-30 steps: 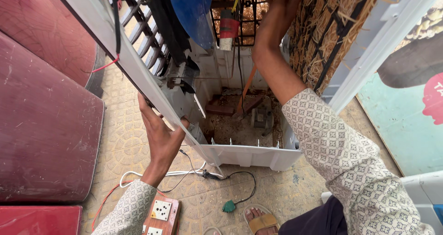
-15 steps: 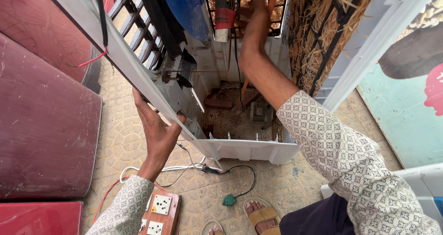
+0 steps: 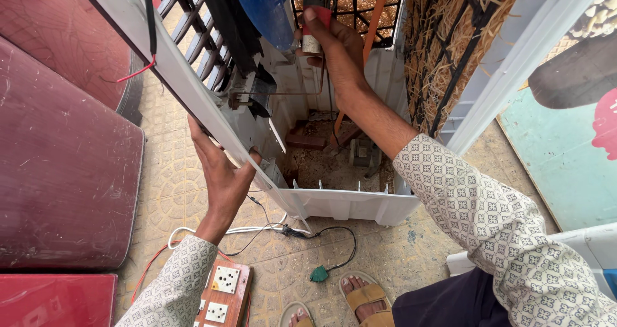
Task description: The person repairs the wiring inside an evaporative air cooler. They route and connect electrical wires inside the open cabinet, join a plug and cord to the internal wiring, then steady the cooler body while reaching into the upper section to adjust the pump and internal components.
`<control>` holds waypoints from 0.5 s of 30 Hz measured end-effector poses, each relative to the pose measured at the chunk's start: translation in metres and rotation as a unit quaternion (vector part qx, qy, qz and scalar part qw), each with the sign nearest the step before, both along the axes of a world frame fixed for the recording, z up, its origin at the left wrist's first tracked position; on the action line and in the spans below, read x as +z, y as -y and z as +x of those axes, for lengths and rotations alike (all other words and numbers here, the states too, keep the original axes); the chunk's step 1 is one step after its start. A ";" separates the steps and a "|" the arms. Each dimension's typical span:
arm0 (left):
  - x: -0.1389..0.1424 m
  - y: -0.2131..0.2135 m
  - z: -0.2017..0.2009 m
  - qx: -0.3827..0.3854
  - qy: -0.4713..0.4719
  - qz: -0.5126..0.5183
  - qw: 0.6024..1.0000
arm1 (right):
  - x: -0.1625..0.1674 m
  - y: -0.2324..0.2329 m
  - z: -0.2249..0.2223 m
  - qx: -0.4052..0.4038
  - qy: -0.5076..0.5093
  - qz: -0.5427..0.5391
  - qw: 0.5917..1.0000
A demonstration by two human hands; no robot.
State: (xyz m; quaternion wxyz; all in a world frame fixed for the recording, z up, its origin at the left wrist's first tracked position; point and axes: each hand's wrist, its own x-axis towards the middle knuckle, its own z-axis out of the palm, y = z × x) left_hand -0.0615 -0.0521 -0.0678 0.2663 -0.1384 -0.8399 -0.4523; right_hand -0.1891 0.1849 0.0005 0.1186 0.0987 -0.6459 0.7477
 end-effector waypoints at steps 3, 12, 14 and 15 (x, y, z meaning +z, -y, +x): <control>-0.001 0.001 -0.001 -0.011 -0.008 0.001 1.000 | -0.004 0.003 -0.004 -0.048 -0.063 0.044 0.996; -0.001 0.000 -0.001 -0.009 0.002 0.021 1.000 | -0.016 0.005 -0.009 -0.084 -0.117 0.031 0.989; -0.001 0.000 -0.002 -0.015 0.007 0.027 1.000 | -0.018 0.001 -0.009 -0.094 -0.036 -0.048 0.994; -0.001 0.001 -0.002 -0.017 0.011 0.029 0.999 | -0.019 -0.001 -0.010 -0.098 0.005 -0.087 0.991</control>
